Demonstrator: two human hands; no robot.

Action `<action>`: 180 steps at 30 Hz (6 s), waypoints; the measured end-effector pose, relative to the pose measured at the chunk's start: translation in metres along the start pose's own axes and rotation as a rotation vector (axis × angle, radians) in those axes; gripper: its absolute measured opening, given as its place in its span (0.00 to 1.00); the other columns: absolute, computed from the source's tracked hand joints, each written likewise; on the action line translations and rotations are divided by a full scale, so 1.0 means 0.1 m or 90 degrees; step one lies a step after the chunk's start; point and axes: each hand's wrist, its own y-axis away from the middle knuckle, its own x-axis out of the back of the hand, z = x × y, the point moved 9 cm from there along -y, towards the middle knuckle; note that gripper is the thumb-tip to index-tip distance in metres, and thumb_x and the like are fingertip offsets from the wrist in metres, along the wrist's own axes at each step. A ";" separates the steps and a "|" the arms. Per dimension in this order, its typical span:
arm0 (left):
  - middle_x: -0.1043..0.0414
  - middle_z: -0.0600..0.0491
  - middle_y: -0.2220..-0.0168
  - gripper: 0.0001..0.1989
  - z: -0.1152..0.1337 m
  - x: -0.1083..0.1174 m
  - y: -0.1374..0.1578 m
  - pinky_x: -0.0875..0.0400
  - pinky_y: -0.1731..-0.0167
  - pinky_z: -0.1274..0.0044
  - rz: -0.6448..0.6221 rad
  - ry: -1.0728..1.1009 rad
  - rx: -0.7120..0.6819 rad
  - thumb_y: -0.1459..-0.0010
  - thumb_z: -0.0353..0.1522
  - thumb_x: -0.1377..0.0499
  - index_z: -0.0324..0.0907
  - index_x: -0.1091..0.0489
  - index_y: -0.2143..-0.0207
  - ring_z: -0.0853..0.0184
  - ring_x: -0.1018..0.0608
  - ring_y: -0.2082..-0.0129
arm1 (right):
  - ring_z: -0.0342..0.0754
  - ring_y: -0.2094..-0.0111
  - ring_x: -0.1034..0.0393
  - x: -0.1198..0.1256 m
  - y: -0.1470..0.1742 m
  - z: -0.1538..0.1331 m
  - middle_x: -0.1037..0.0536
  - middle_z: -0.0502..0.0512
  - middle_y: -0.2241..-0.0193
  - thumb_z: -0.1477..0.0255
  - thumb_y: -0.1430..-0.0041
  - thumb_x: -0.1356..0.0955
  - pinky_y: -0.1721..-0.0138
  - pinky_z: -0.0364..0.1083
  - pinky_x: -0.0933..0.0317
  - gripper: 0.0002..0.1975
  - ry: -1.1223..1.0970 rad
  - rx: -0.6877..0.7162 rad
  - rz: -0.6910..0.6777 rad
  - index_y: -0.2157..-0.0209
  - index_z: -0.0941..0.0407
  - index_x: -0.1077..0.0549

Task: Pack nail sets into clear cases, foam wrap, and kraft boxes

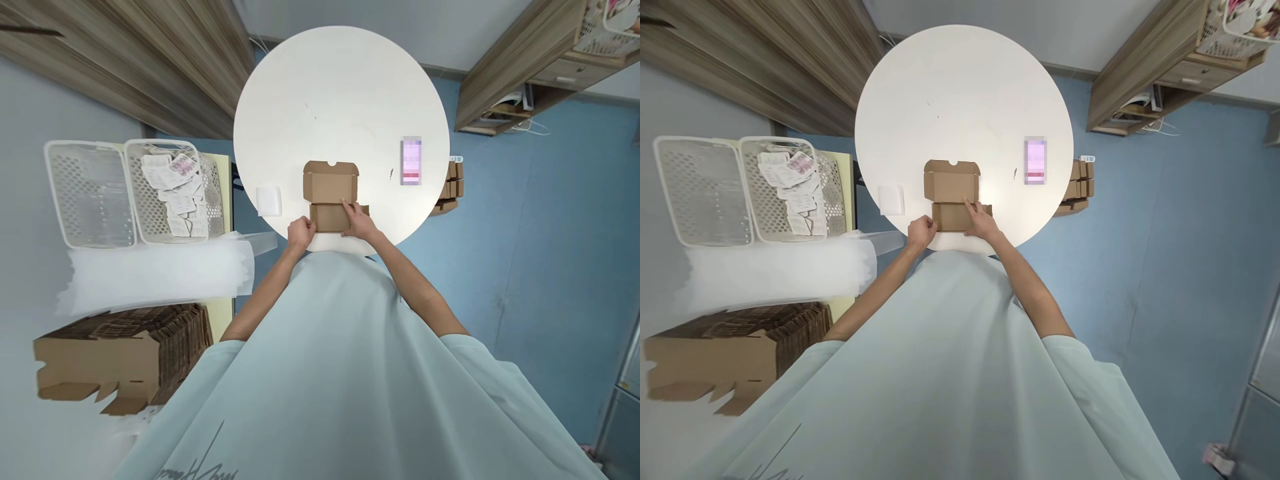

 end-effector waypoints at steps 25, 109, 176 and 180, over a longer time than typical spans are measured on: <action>0.17 0.28 0.45 0.19 0.20 -0.10 -0.05 0.23 0.43 0.57 -0.030 -0.119 0.051 0.26 0.32 0.45 0.34 0.16 0.45 0.38 0.17 0.41 | 0.58 0.53 0.23 0.09 0.52 0.66 0.18 0.63 0.51 0.66 0.20 0.38 0.53 0.53 0.29 0.09 -0.064 -0.225 0.160 0.52 0.53 0.27; 0.23 0.49 0.52 0.09 -0.69 0.55 0.18 0.26 0.39 0.66 0.278 0.267 0.015 0.30 0.26 0.38 0.44 0.35 0.52 0.58 0.21 0.48 | 0.53 0.61 0.20 0.42 0.78 -0.28 0.14 0.56 0.62 0.54 0.19 0.34 0.62 0.48 0.37 0.19 -0.059 -0.079 0.134 0.62 0.52 0.24; 0.30 0.35 0.28 0.40 0.26 0.78 -0.45 0.25 0.31 0.54 0.212 0.418 -0.175 0.33 0.41 0.29 0.45 0.39 0.24 0.47 0.23 0.30 | 0.66 0.30 0.27 1.06 0.37 0.34 0.25 0.72 0.30 0.38 0.26 0.33 0.30 0.67 0.29 0.45 -0.279 -0.055 0.371 0.23 0.53 0.39; 0.30 0.33 0.26 0.43 0.38 0.67 -0.58 0.23 0.33 0.55 0.112 0.457 -0.156 0.34 0.38 0.29 0.44 0.41 0.22 0.46 0.20 0.33 | 0.69 0.31 0.24 0.94 -0.06 0.30 0.27 0.76 0.27 0.31 0.31 0.35 0.29 0.68 0.30 0.56 -0.344 -0.037 0.289 0.19 0.56 0.43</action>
